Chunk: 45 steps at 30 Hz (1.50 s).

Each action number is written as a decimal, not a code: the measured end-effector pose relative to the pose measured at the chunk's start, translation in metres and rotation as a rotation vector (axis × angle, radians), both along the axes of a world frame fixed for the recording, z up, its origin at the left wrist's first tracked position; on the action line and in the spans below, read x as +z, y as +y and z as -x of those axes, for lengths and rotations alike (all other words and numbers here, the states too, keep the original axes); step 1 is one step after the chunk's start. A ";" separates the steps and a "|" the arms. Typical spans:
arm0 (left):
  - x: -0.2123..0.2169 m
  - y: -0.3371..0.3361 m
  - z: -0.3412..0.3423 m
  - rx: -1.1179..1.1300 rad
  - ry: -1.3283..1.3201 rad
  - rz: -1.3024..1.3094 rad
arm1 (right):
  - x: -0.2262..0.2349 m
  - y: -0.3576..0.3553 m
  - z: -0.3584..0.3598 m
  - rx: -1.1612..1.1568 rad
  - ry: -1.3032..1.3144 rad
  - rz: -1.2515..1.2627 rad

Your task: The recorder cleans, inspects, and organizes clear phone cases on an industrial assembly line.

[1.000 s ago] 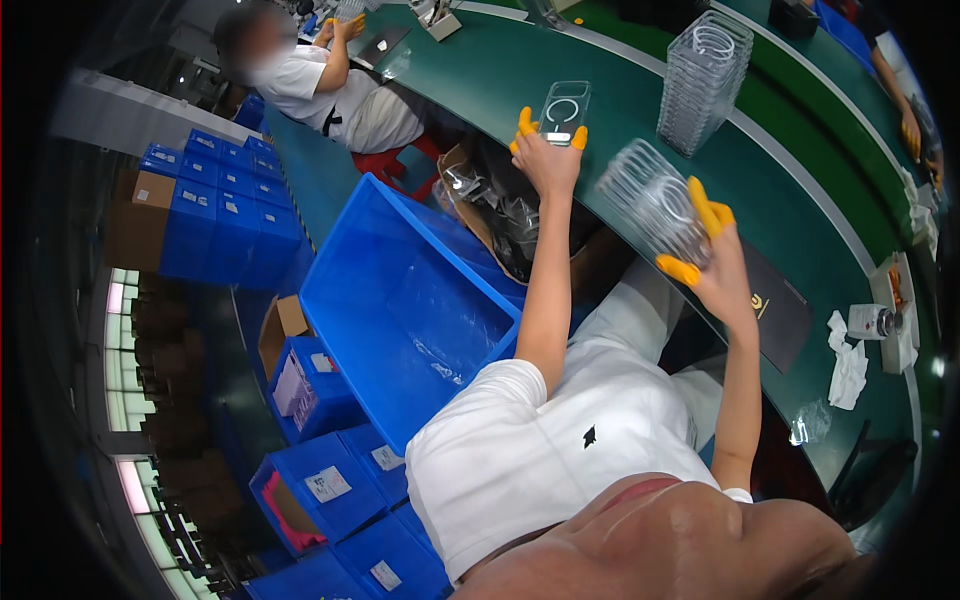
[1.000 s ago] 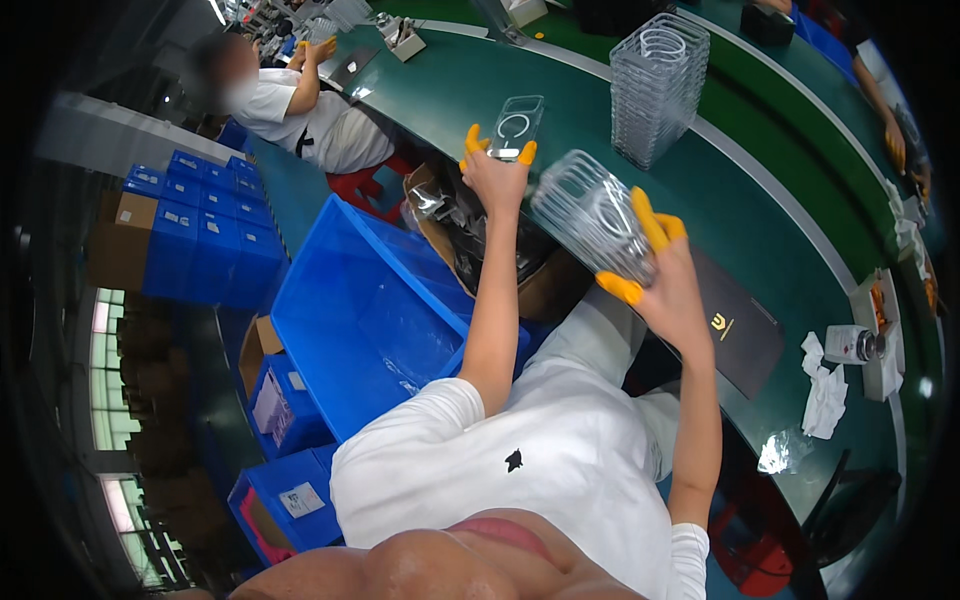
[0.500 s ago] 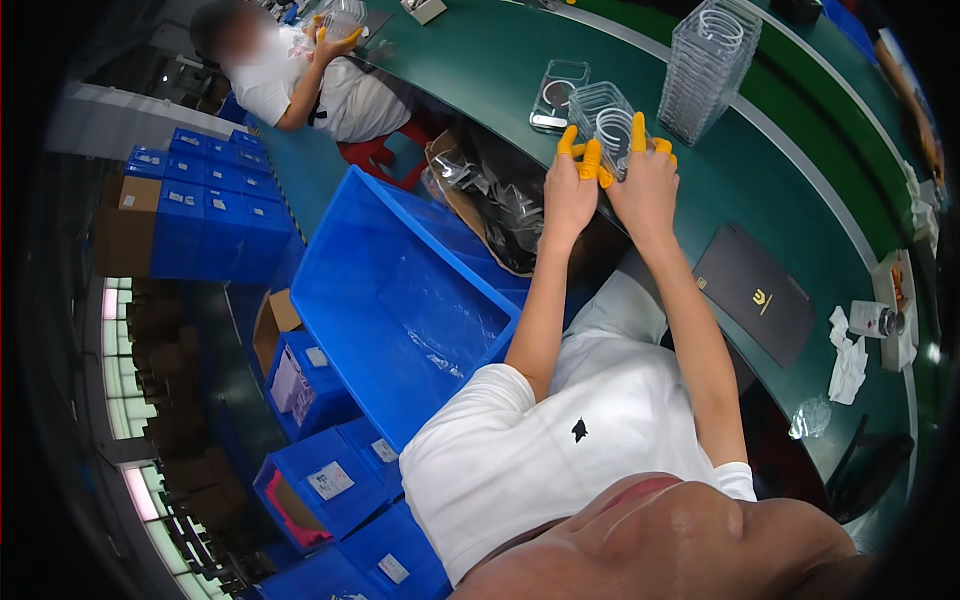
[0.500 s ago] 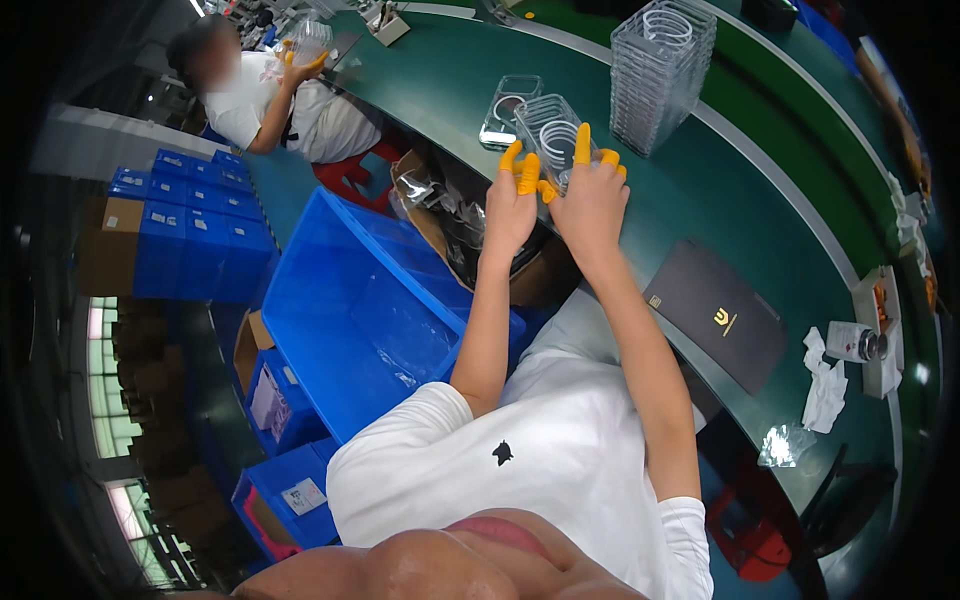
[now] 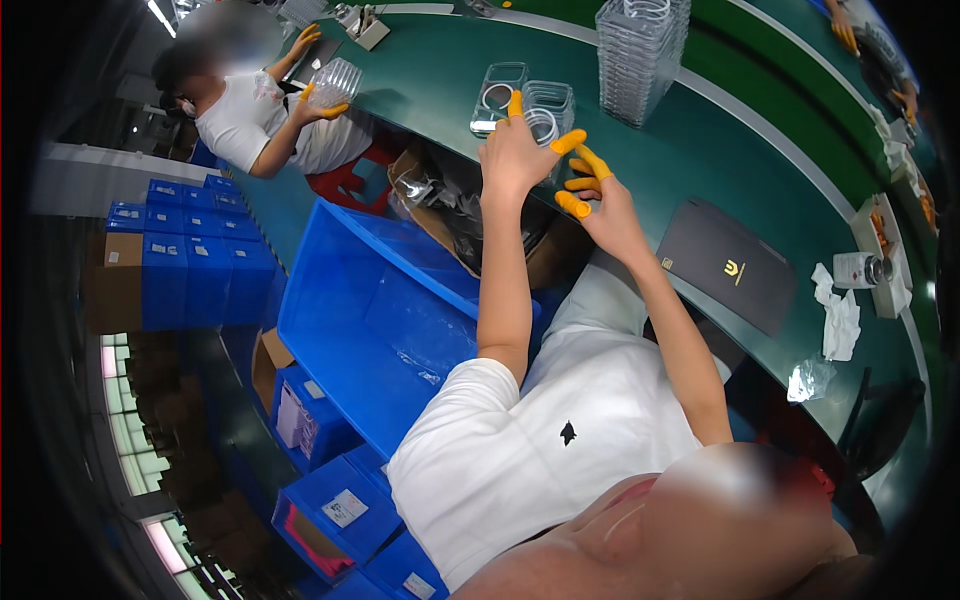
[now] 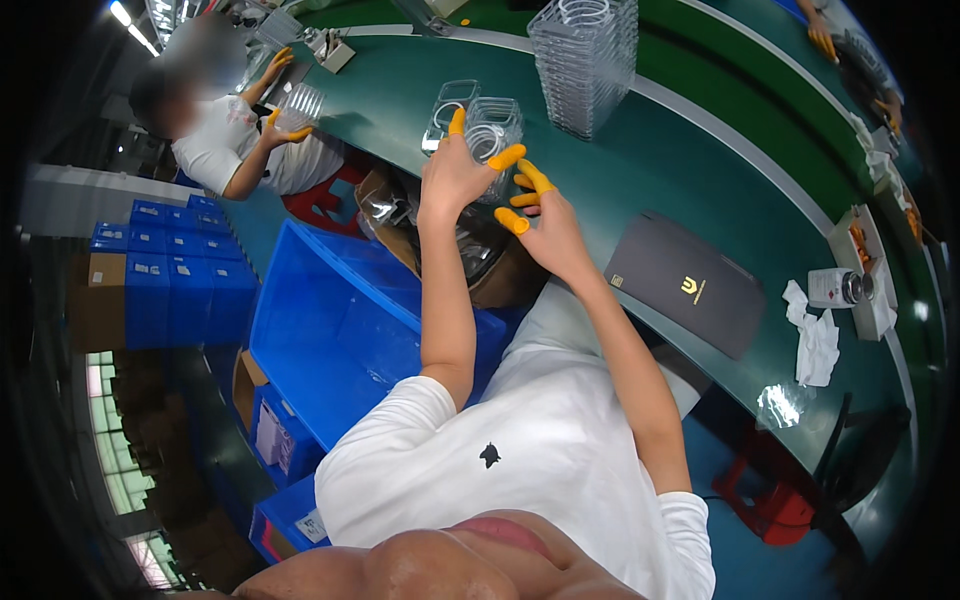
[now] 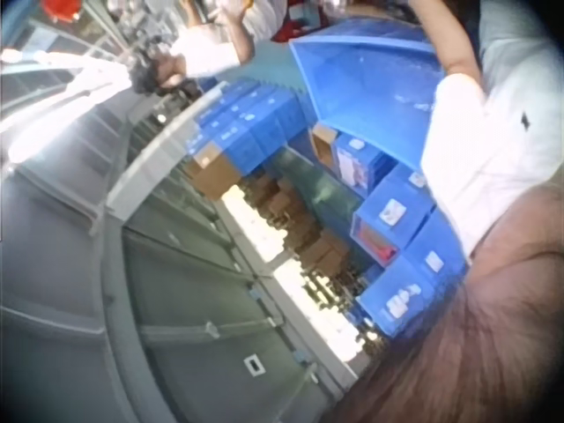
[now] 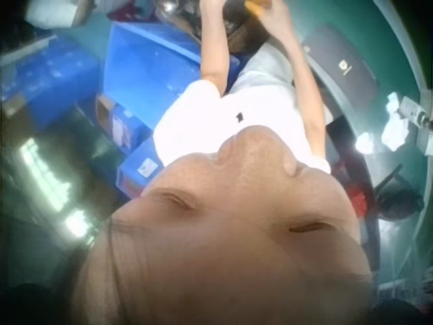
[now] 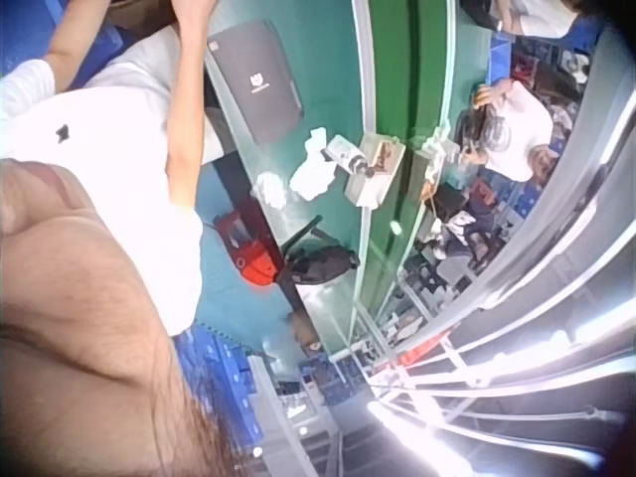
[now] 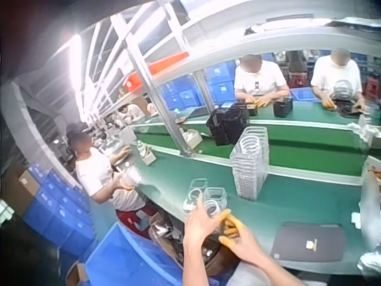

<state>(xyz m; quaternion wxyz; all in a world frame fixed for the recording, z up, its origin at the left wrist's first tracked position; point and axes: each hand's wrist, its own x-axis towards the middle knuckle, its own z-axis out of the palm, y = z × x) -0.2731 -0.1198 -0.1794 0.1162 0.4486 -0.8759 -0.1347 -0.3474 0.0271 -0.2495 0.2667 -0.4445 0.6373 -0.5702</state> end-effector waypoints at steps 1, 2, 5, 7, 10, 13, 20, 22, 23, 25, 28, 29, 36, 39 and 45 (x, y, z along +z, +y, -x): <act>0.003 0.005 0.003 0.007 -0.066 0.004 | -0.005 0.000 0.003 -0.052 -0.082 0.014; 0.003 0.005 0.006 -0.001 -0.064 0.005 | -0.009 0.001 0.005 -0.104 -0.165 0.028; 0.004 0.001 0.015 0.045 -0.361 -0.069 | -0.007 0.005 -0.001 -0.158 -0.120 0.097; 0.006 0.004 0.020 0.050 -0.371 -0.069 | -0.006 0.008 -0.002 -0.163 -0.086 0.108; 0.008 0.003 0.021 0.045 -0.380 -0.063 | -0.012 0.010 -0.002 -0.211 -0.125 0.129; 0.007 0.004 0.015 0.021 -0.362 -0.041 | -0.017 0.008 -0.001 -0.205 -0.074 0.173; 0.018 -0.010 0.003 -0.050 -0.041 -0.093 | -0.013 0.010 0.001 -0.203 -0.038 0.142; 0.033 -0.034 0.004 -0.033 0.025 -0.040 | -0.012 0.014 -0.001 -0.194 -0.022 0.118; 0.037 -0.051 0.006 0.038 -0.061 -0.048 | -0.014 0.013 -0.001 -0.187 -0.012 0.113; 0.037 -0.090 0.009 0.130 -0.175 0.018 | -0.012 0.010 -0.002 -0.173 0.001 0.115; 0.032 -0.115 0.016 0.157 -0.197 0.013 | -0.008 0.011 -0.003 -0.170 -0.015 0.095; 0.030 -0.120 0.015 0.180 -0.200 0.016 | -0.009 0.009 -0.005 -0.166 -0.047 0.113; 0.015 -0.116 0.032 0.191 -0.239 -0.015 | -0.014 0.010 -0.002 -0.180 -0.049 0.092; 0.010 -0.117 0.028 0.211 -0.256 -0.017 | -0.009 0.011 -0.002 -0.172 -0.050 0.089; 0.005 -0.124 0.023 0.217 -0.293 -0.029 | -0.006 0.011 -0.005 -0.166 -0.048 0.101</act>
